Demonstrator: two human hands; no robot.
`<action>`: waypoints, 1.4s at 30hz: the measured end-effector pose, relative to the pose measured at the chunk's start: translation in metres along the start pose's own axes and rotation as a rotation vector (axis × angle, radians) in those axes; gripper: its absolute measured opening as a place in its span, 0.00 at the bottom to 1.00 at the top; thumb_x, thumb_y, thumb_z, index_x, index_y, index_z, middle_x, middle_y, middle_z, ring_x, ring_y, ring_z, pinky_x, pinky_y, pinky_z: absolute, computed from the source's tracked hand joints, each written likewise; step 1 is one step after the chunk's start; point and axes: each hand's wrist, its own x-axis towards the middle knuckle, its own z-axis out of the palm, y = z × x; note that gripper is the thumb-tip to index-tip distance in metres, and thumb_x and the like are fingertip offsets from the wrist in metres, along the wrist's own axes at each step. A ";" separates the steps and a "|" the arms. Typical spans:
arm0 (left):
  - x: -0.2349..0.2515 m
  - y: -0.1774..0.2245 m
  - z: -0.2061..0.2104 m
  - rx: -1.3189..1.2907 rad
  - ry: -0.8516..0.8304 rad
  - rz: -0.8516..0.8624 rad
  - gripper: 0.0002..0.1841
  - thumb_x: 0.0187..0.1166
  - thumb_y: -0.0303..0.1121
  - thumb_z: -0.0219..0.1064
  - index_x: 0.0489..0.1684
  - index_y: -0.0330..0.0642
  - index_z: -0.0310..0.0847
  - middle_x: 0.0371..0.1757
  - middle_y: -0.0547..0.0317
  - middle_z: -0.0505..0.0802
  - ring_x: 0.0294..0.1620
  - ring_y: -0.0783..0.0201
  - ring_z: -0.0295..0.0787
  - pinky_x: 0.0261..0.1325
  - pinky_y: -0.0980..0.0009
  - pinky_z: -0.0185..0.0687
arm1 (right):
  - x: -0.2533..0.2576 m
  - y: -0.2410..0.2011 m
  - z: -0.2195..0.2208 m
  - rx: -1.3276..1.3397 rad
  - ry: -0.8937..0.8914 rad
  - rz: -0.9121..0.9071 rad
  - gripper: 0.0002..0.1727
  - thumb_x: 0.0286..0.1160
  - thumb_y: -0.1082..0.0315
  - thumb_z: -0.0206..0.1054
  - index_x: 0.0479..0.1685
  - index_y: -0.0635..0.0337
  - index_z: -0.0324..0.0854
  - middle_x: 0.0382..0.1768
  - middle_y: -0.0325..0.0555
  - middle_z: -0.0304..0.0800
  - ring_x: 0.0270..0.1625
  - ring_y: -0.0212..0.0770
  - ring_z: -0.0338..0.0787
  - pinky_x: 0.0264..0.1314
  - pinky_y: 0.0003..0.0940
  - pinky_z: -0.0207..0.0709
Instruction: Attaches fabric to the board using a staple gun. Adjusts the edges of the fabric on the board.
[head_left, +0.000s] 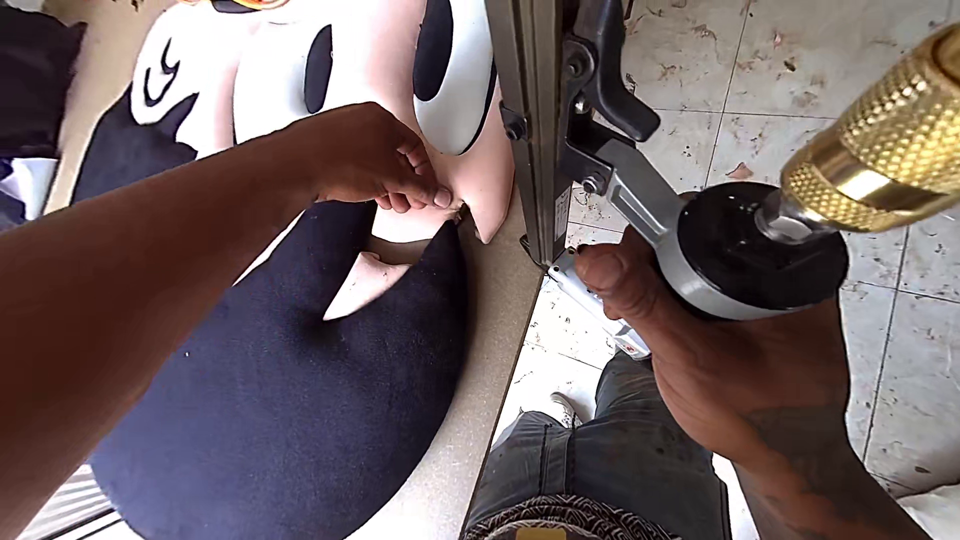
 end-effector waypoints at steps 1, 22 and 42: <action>0.003 0.001 -0.001 0.005 -0.017 -0.015 0.12 0.70 0.43 0.81 0.32 0.44 0.91 0.28 0.59 0.96 0.28 0.64 0.96 0.37 0.66 0.95 | 0.001 0.001 0.000 0.004 -0.005 -0.002 0.12 0.73 0.59 0.77 0.45 0.51 0.82 0.31 0.32 0.89 0.30 0.32 0.91 0.29 0.28 0.90; 0.024 0.027 -0.010 0.145 -0.149 -0.198 0.20 0.59 0.51 0.87 0.33 0.44 0.91 0.25 0.59 0.96 0.24 0.64 0.94 0.32 0.65 0.90 | 0.005 0.002 0.003 -0.037 -0.026 0.147 0.14 0.70 0.50 0.79 0.39 0.47 0.83 0.23 0.36 0.86 0.24 0.40 0.89 0.36 0.42 0.93; -0.014 0.021 0.032 0.479 0.138 0.088 0.24 0.69 0.64 0.63 0.33 0.51 0.78 0.25 0.60 0.83 0.31 0.54 0.86 0.31 0.51 0.76 | 0.015 -0.006 0.005 -0.085 0.014 0.186 0.19 0.65 0.50 0.82 0.40 0.51 0.84 0.25 0.41 0.88 0.24 0.43 0.90 0.28 0.39 0.89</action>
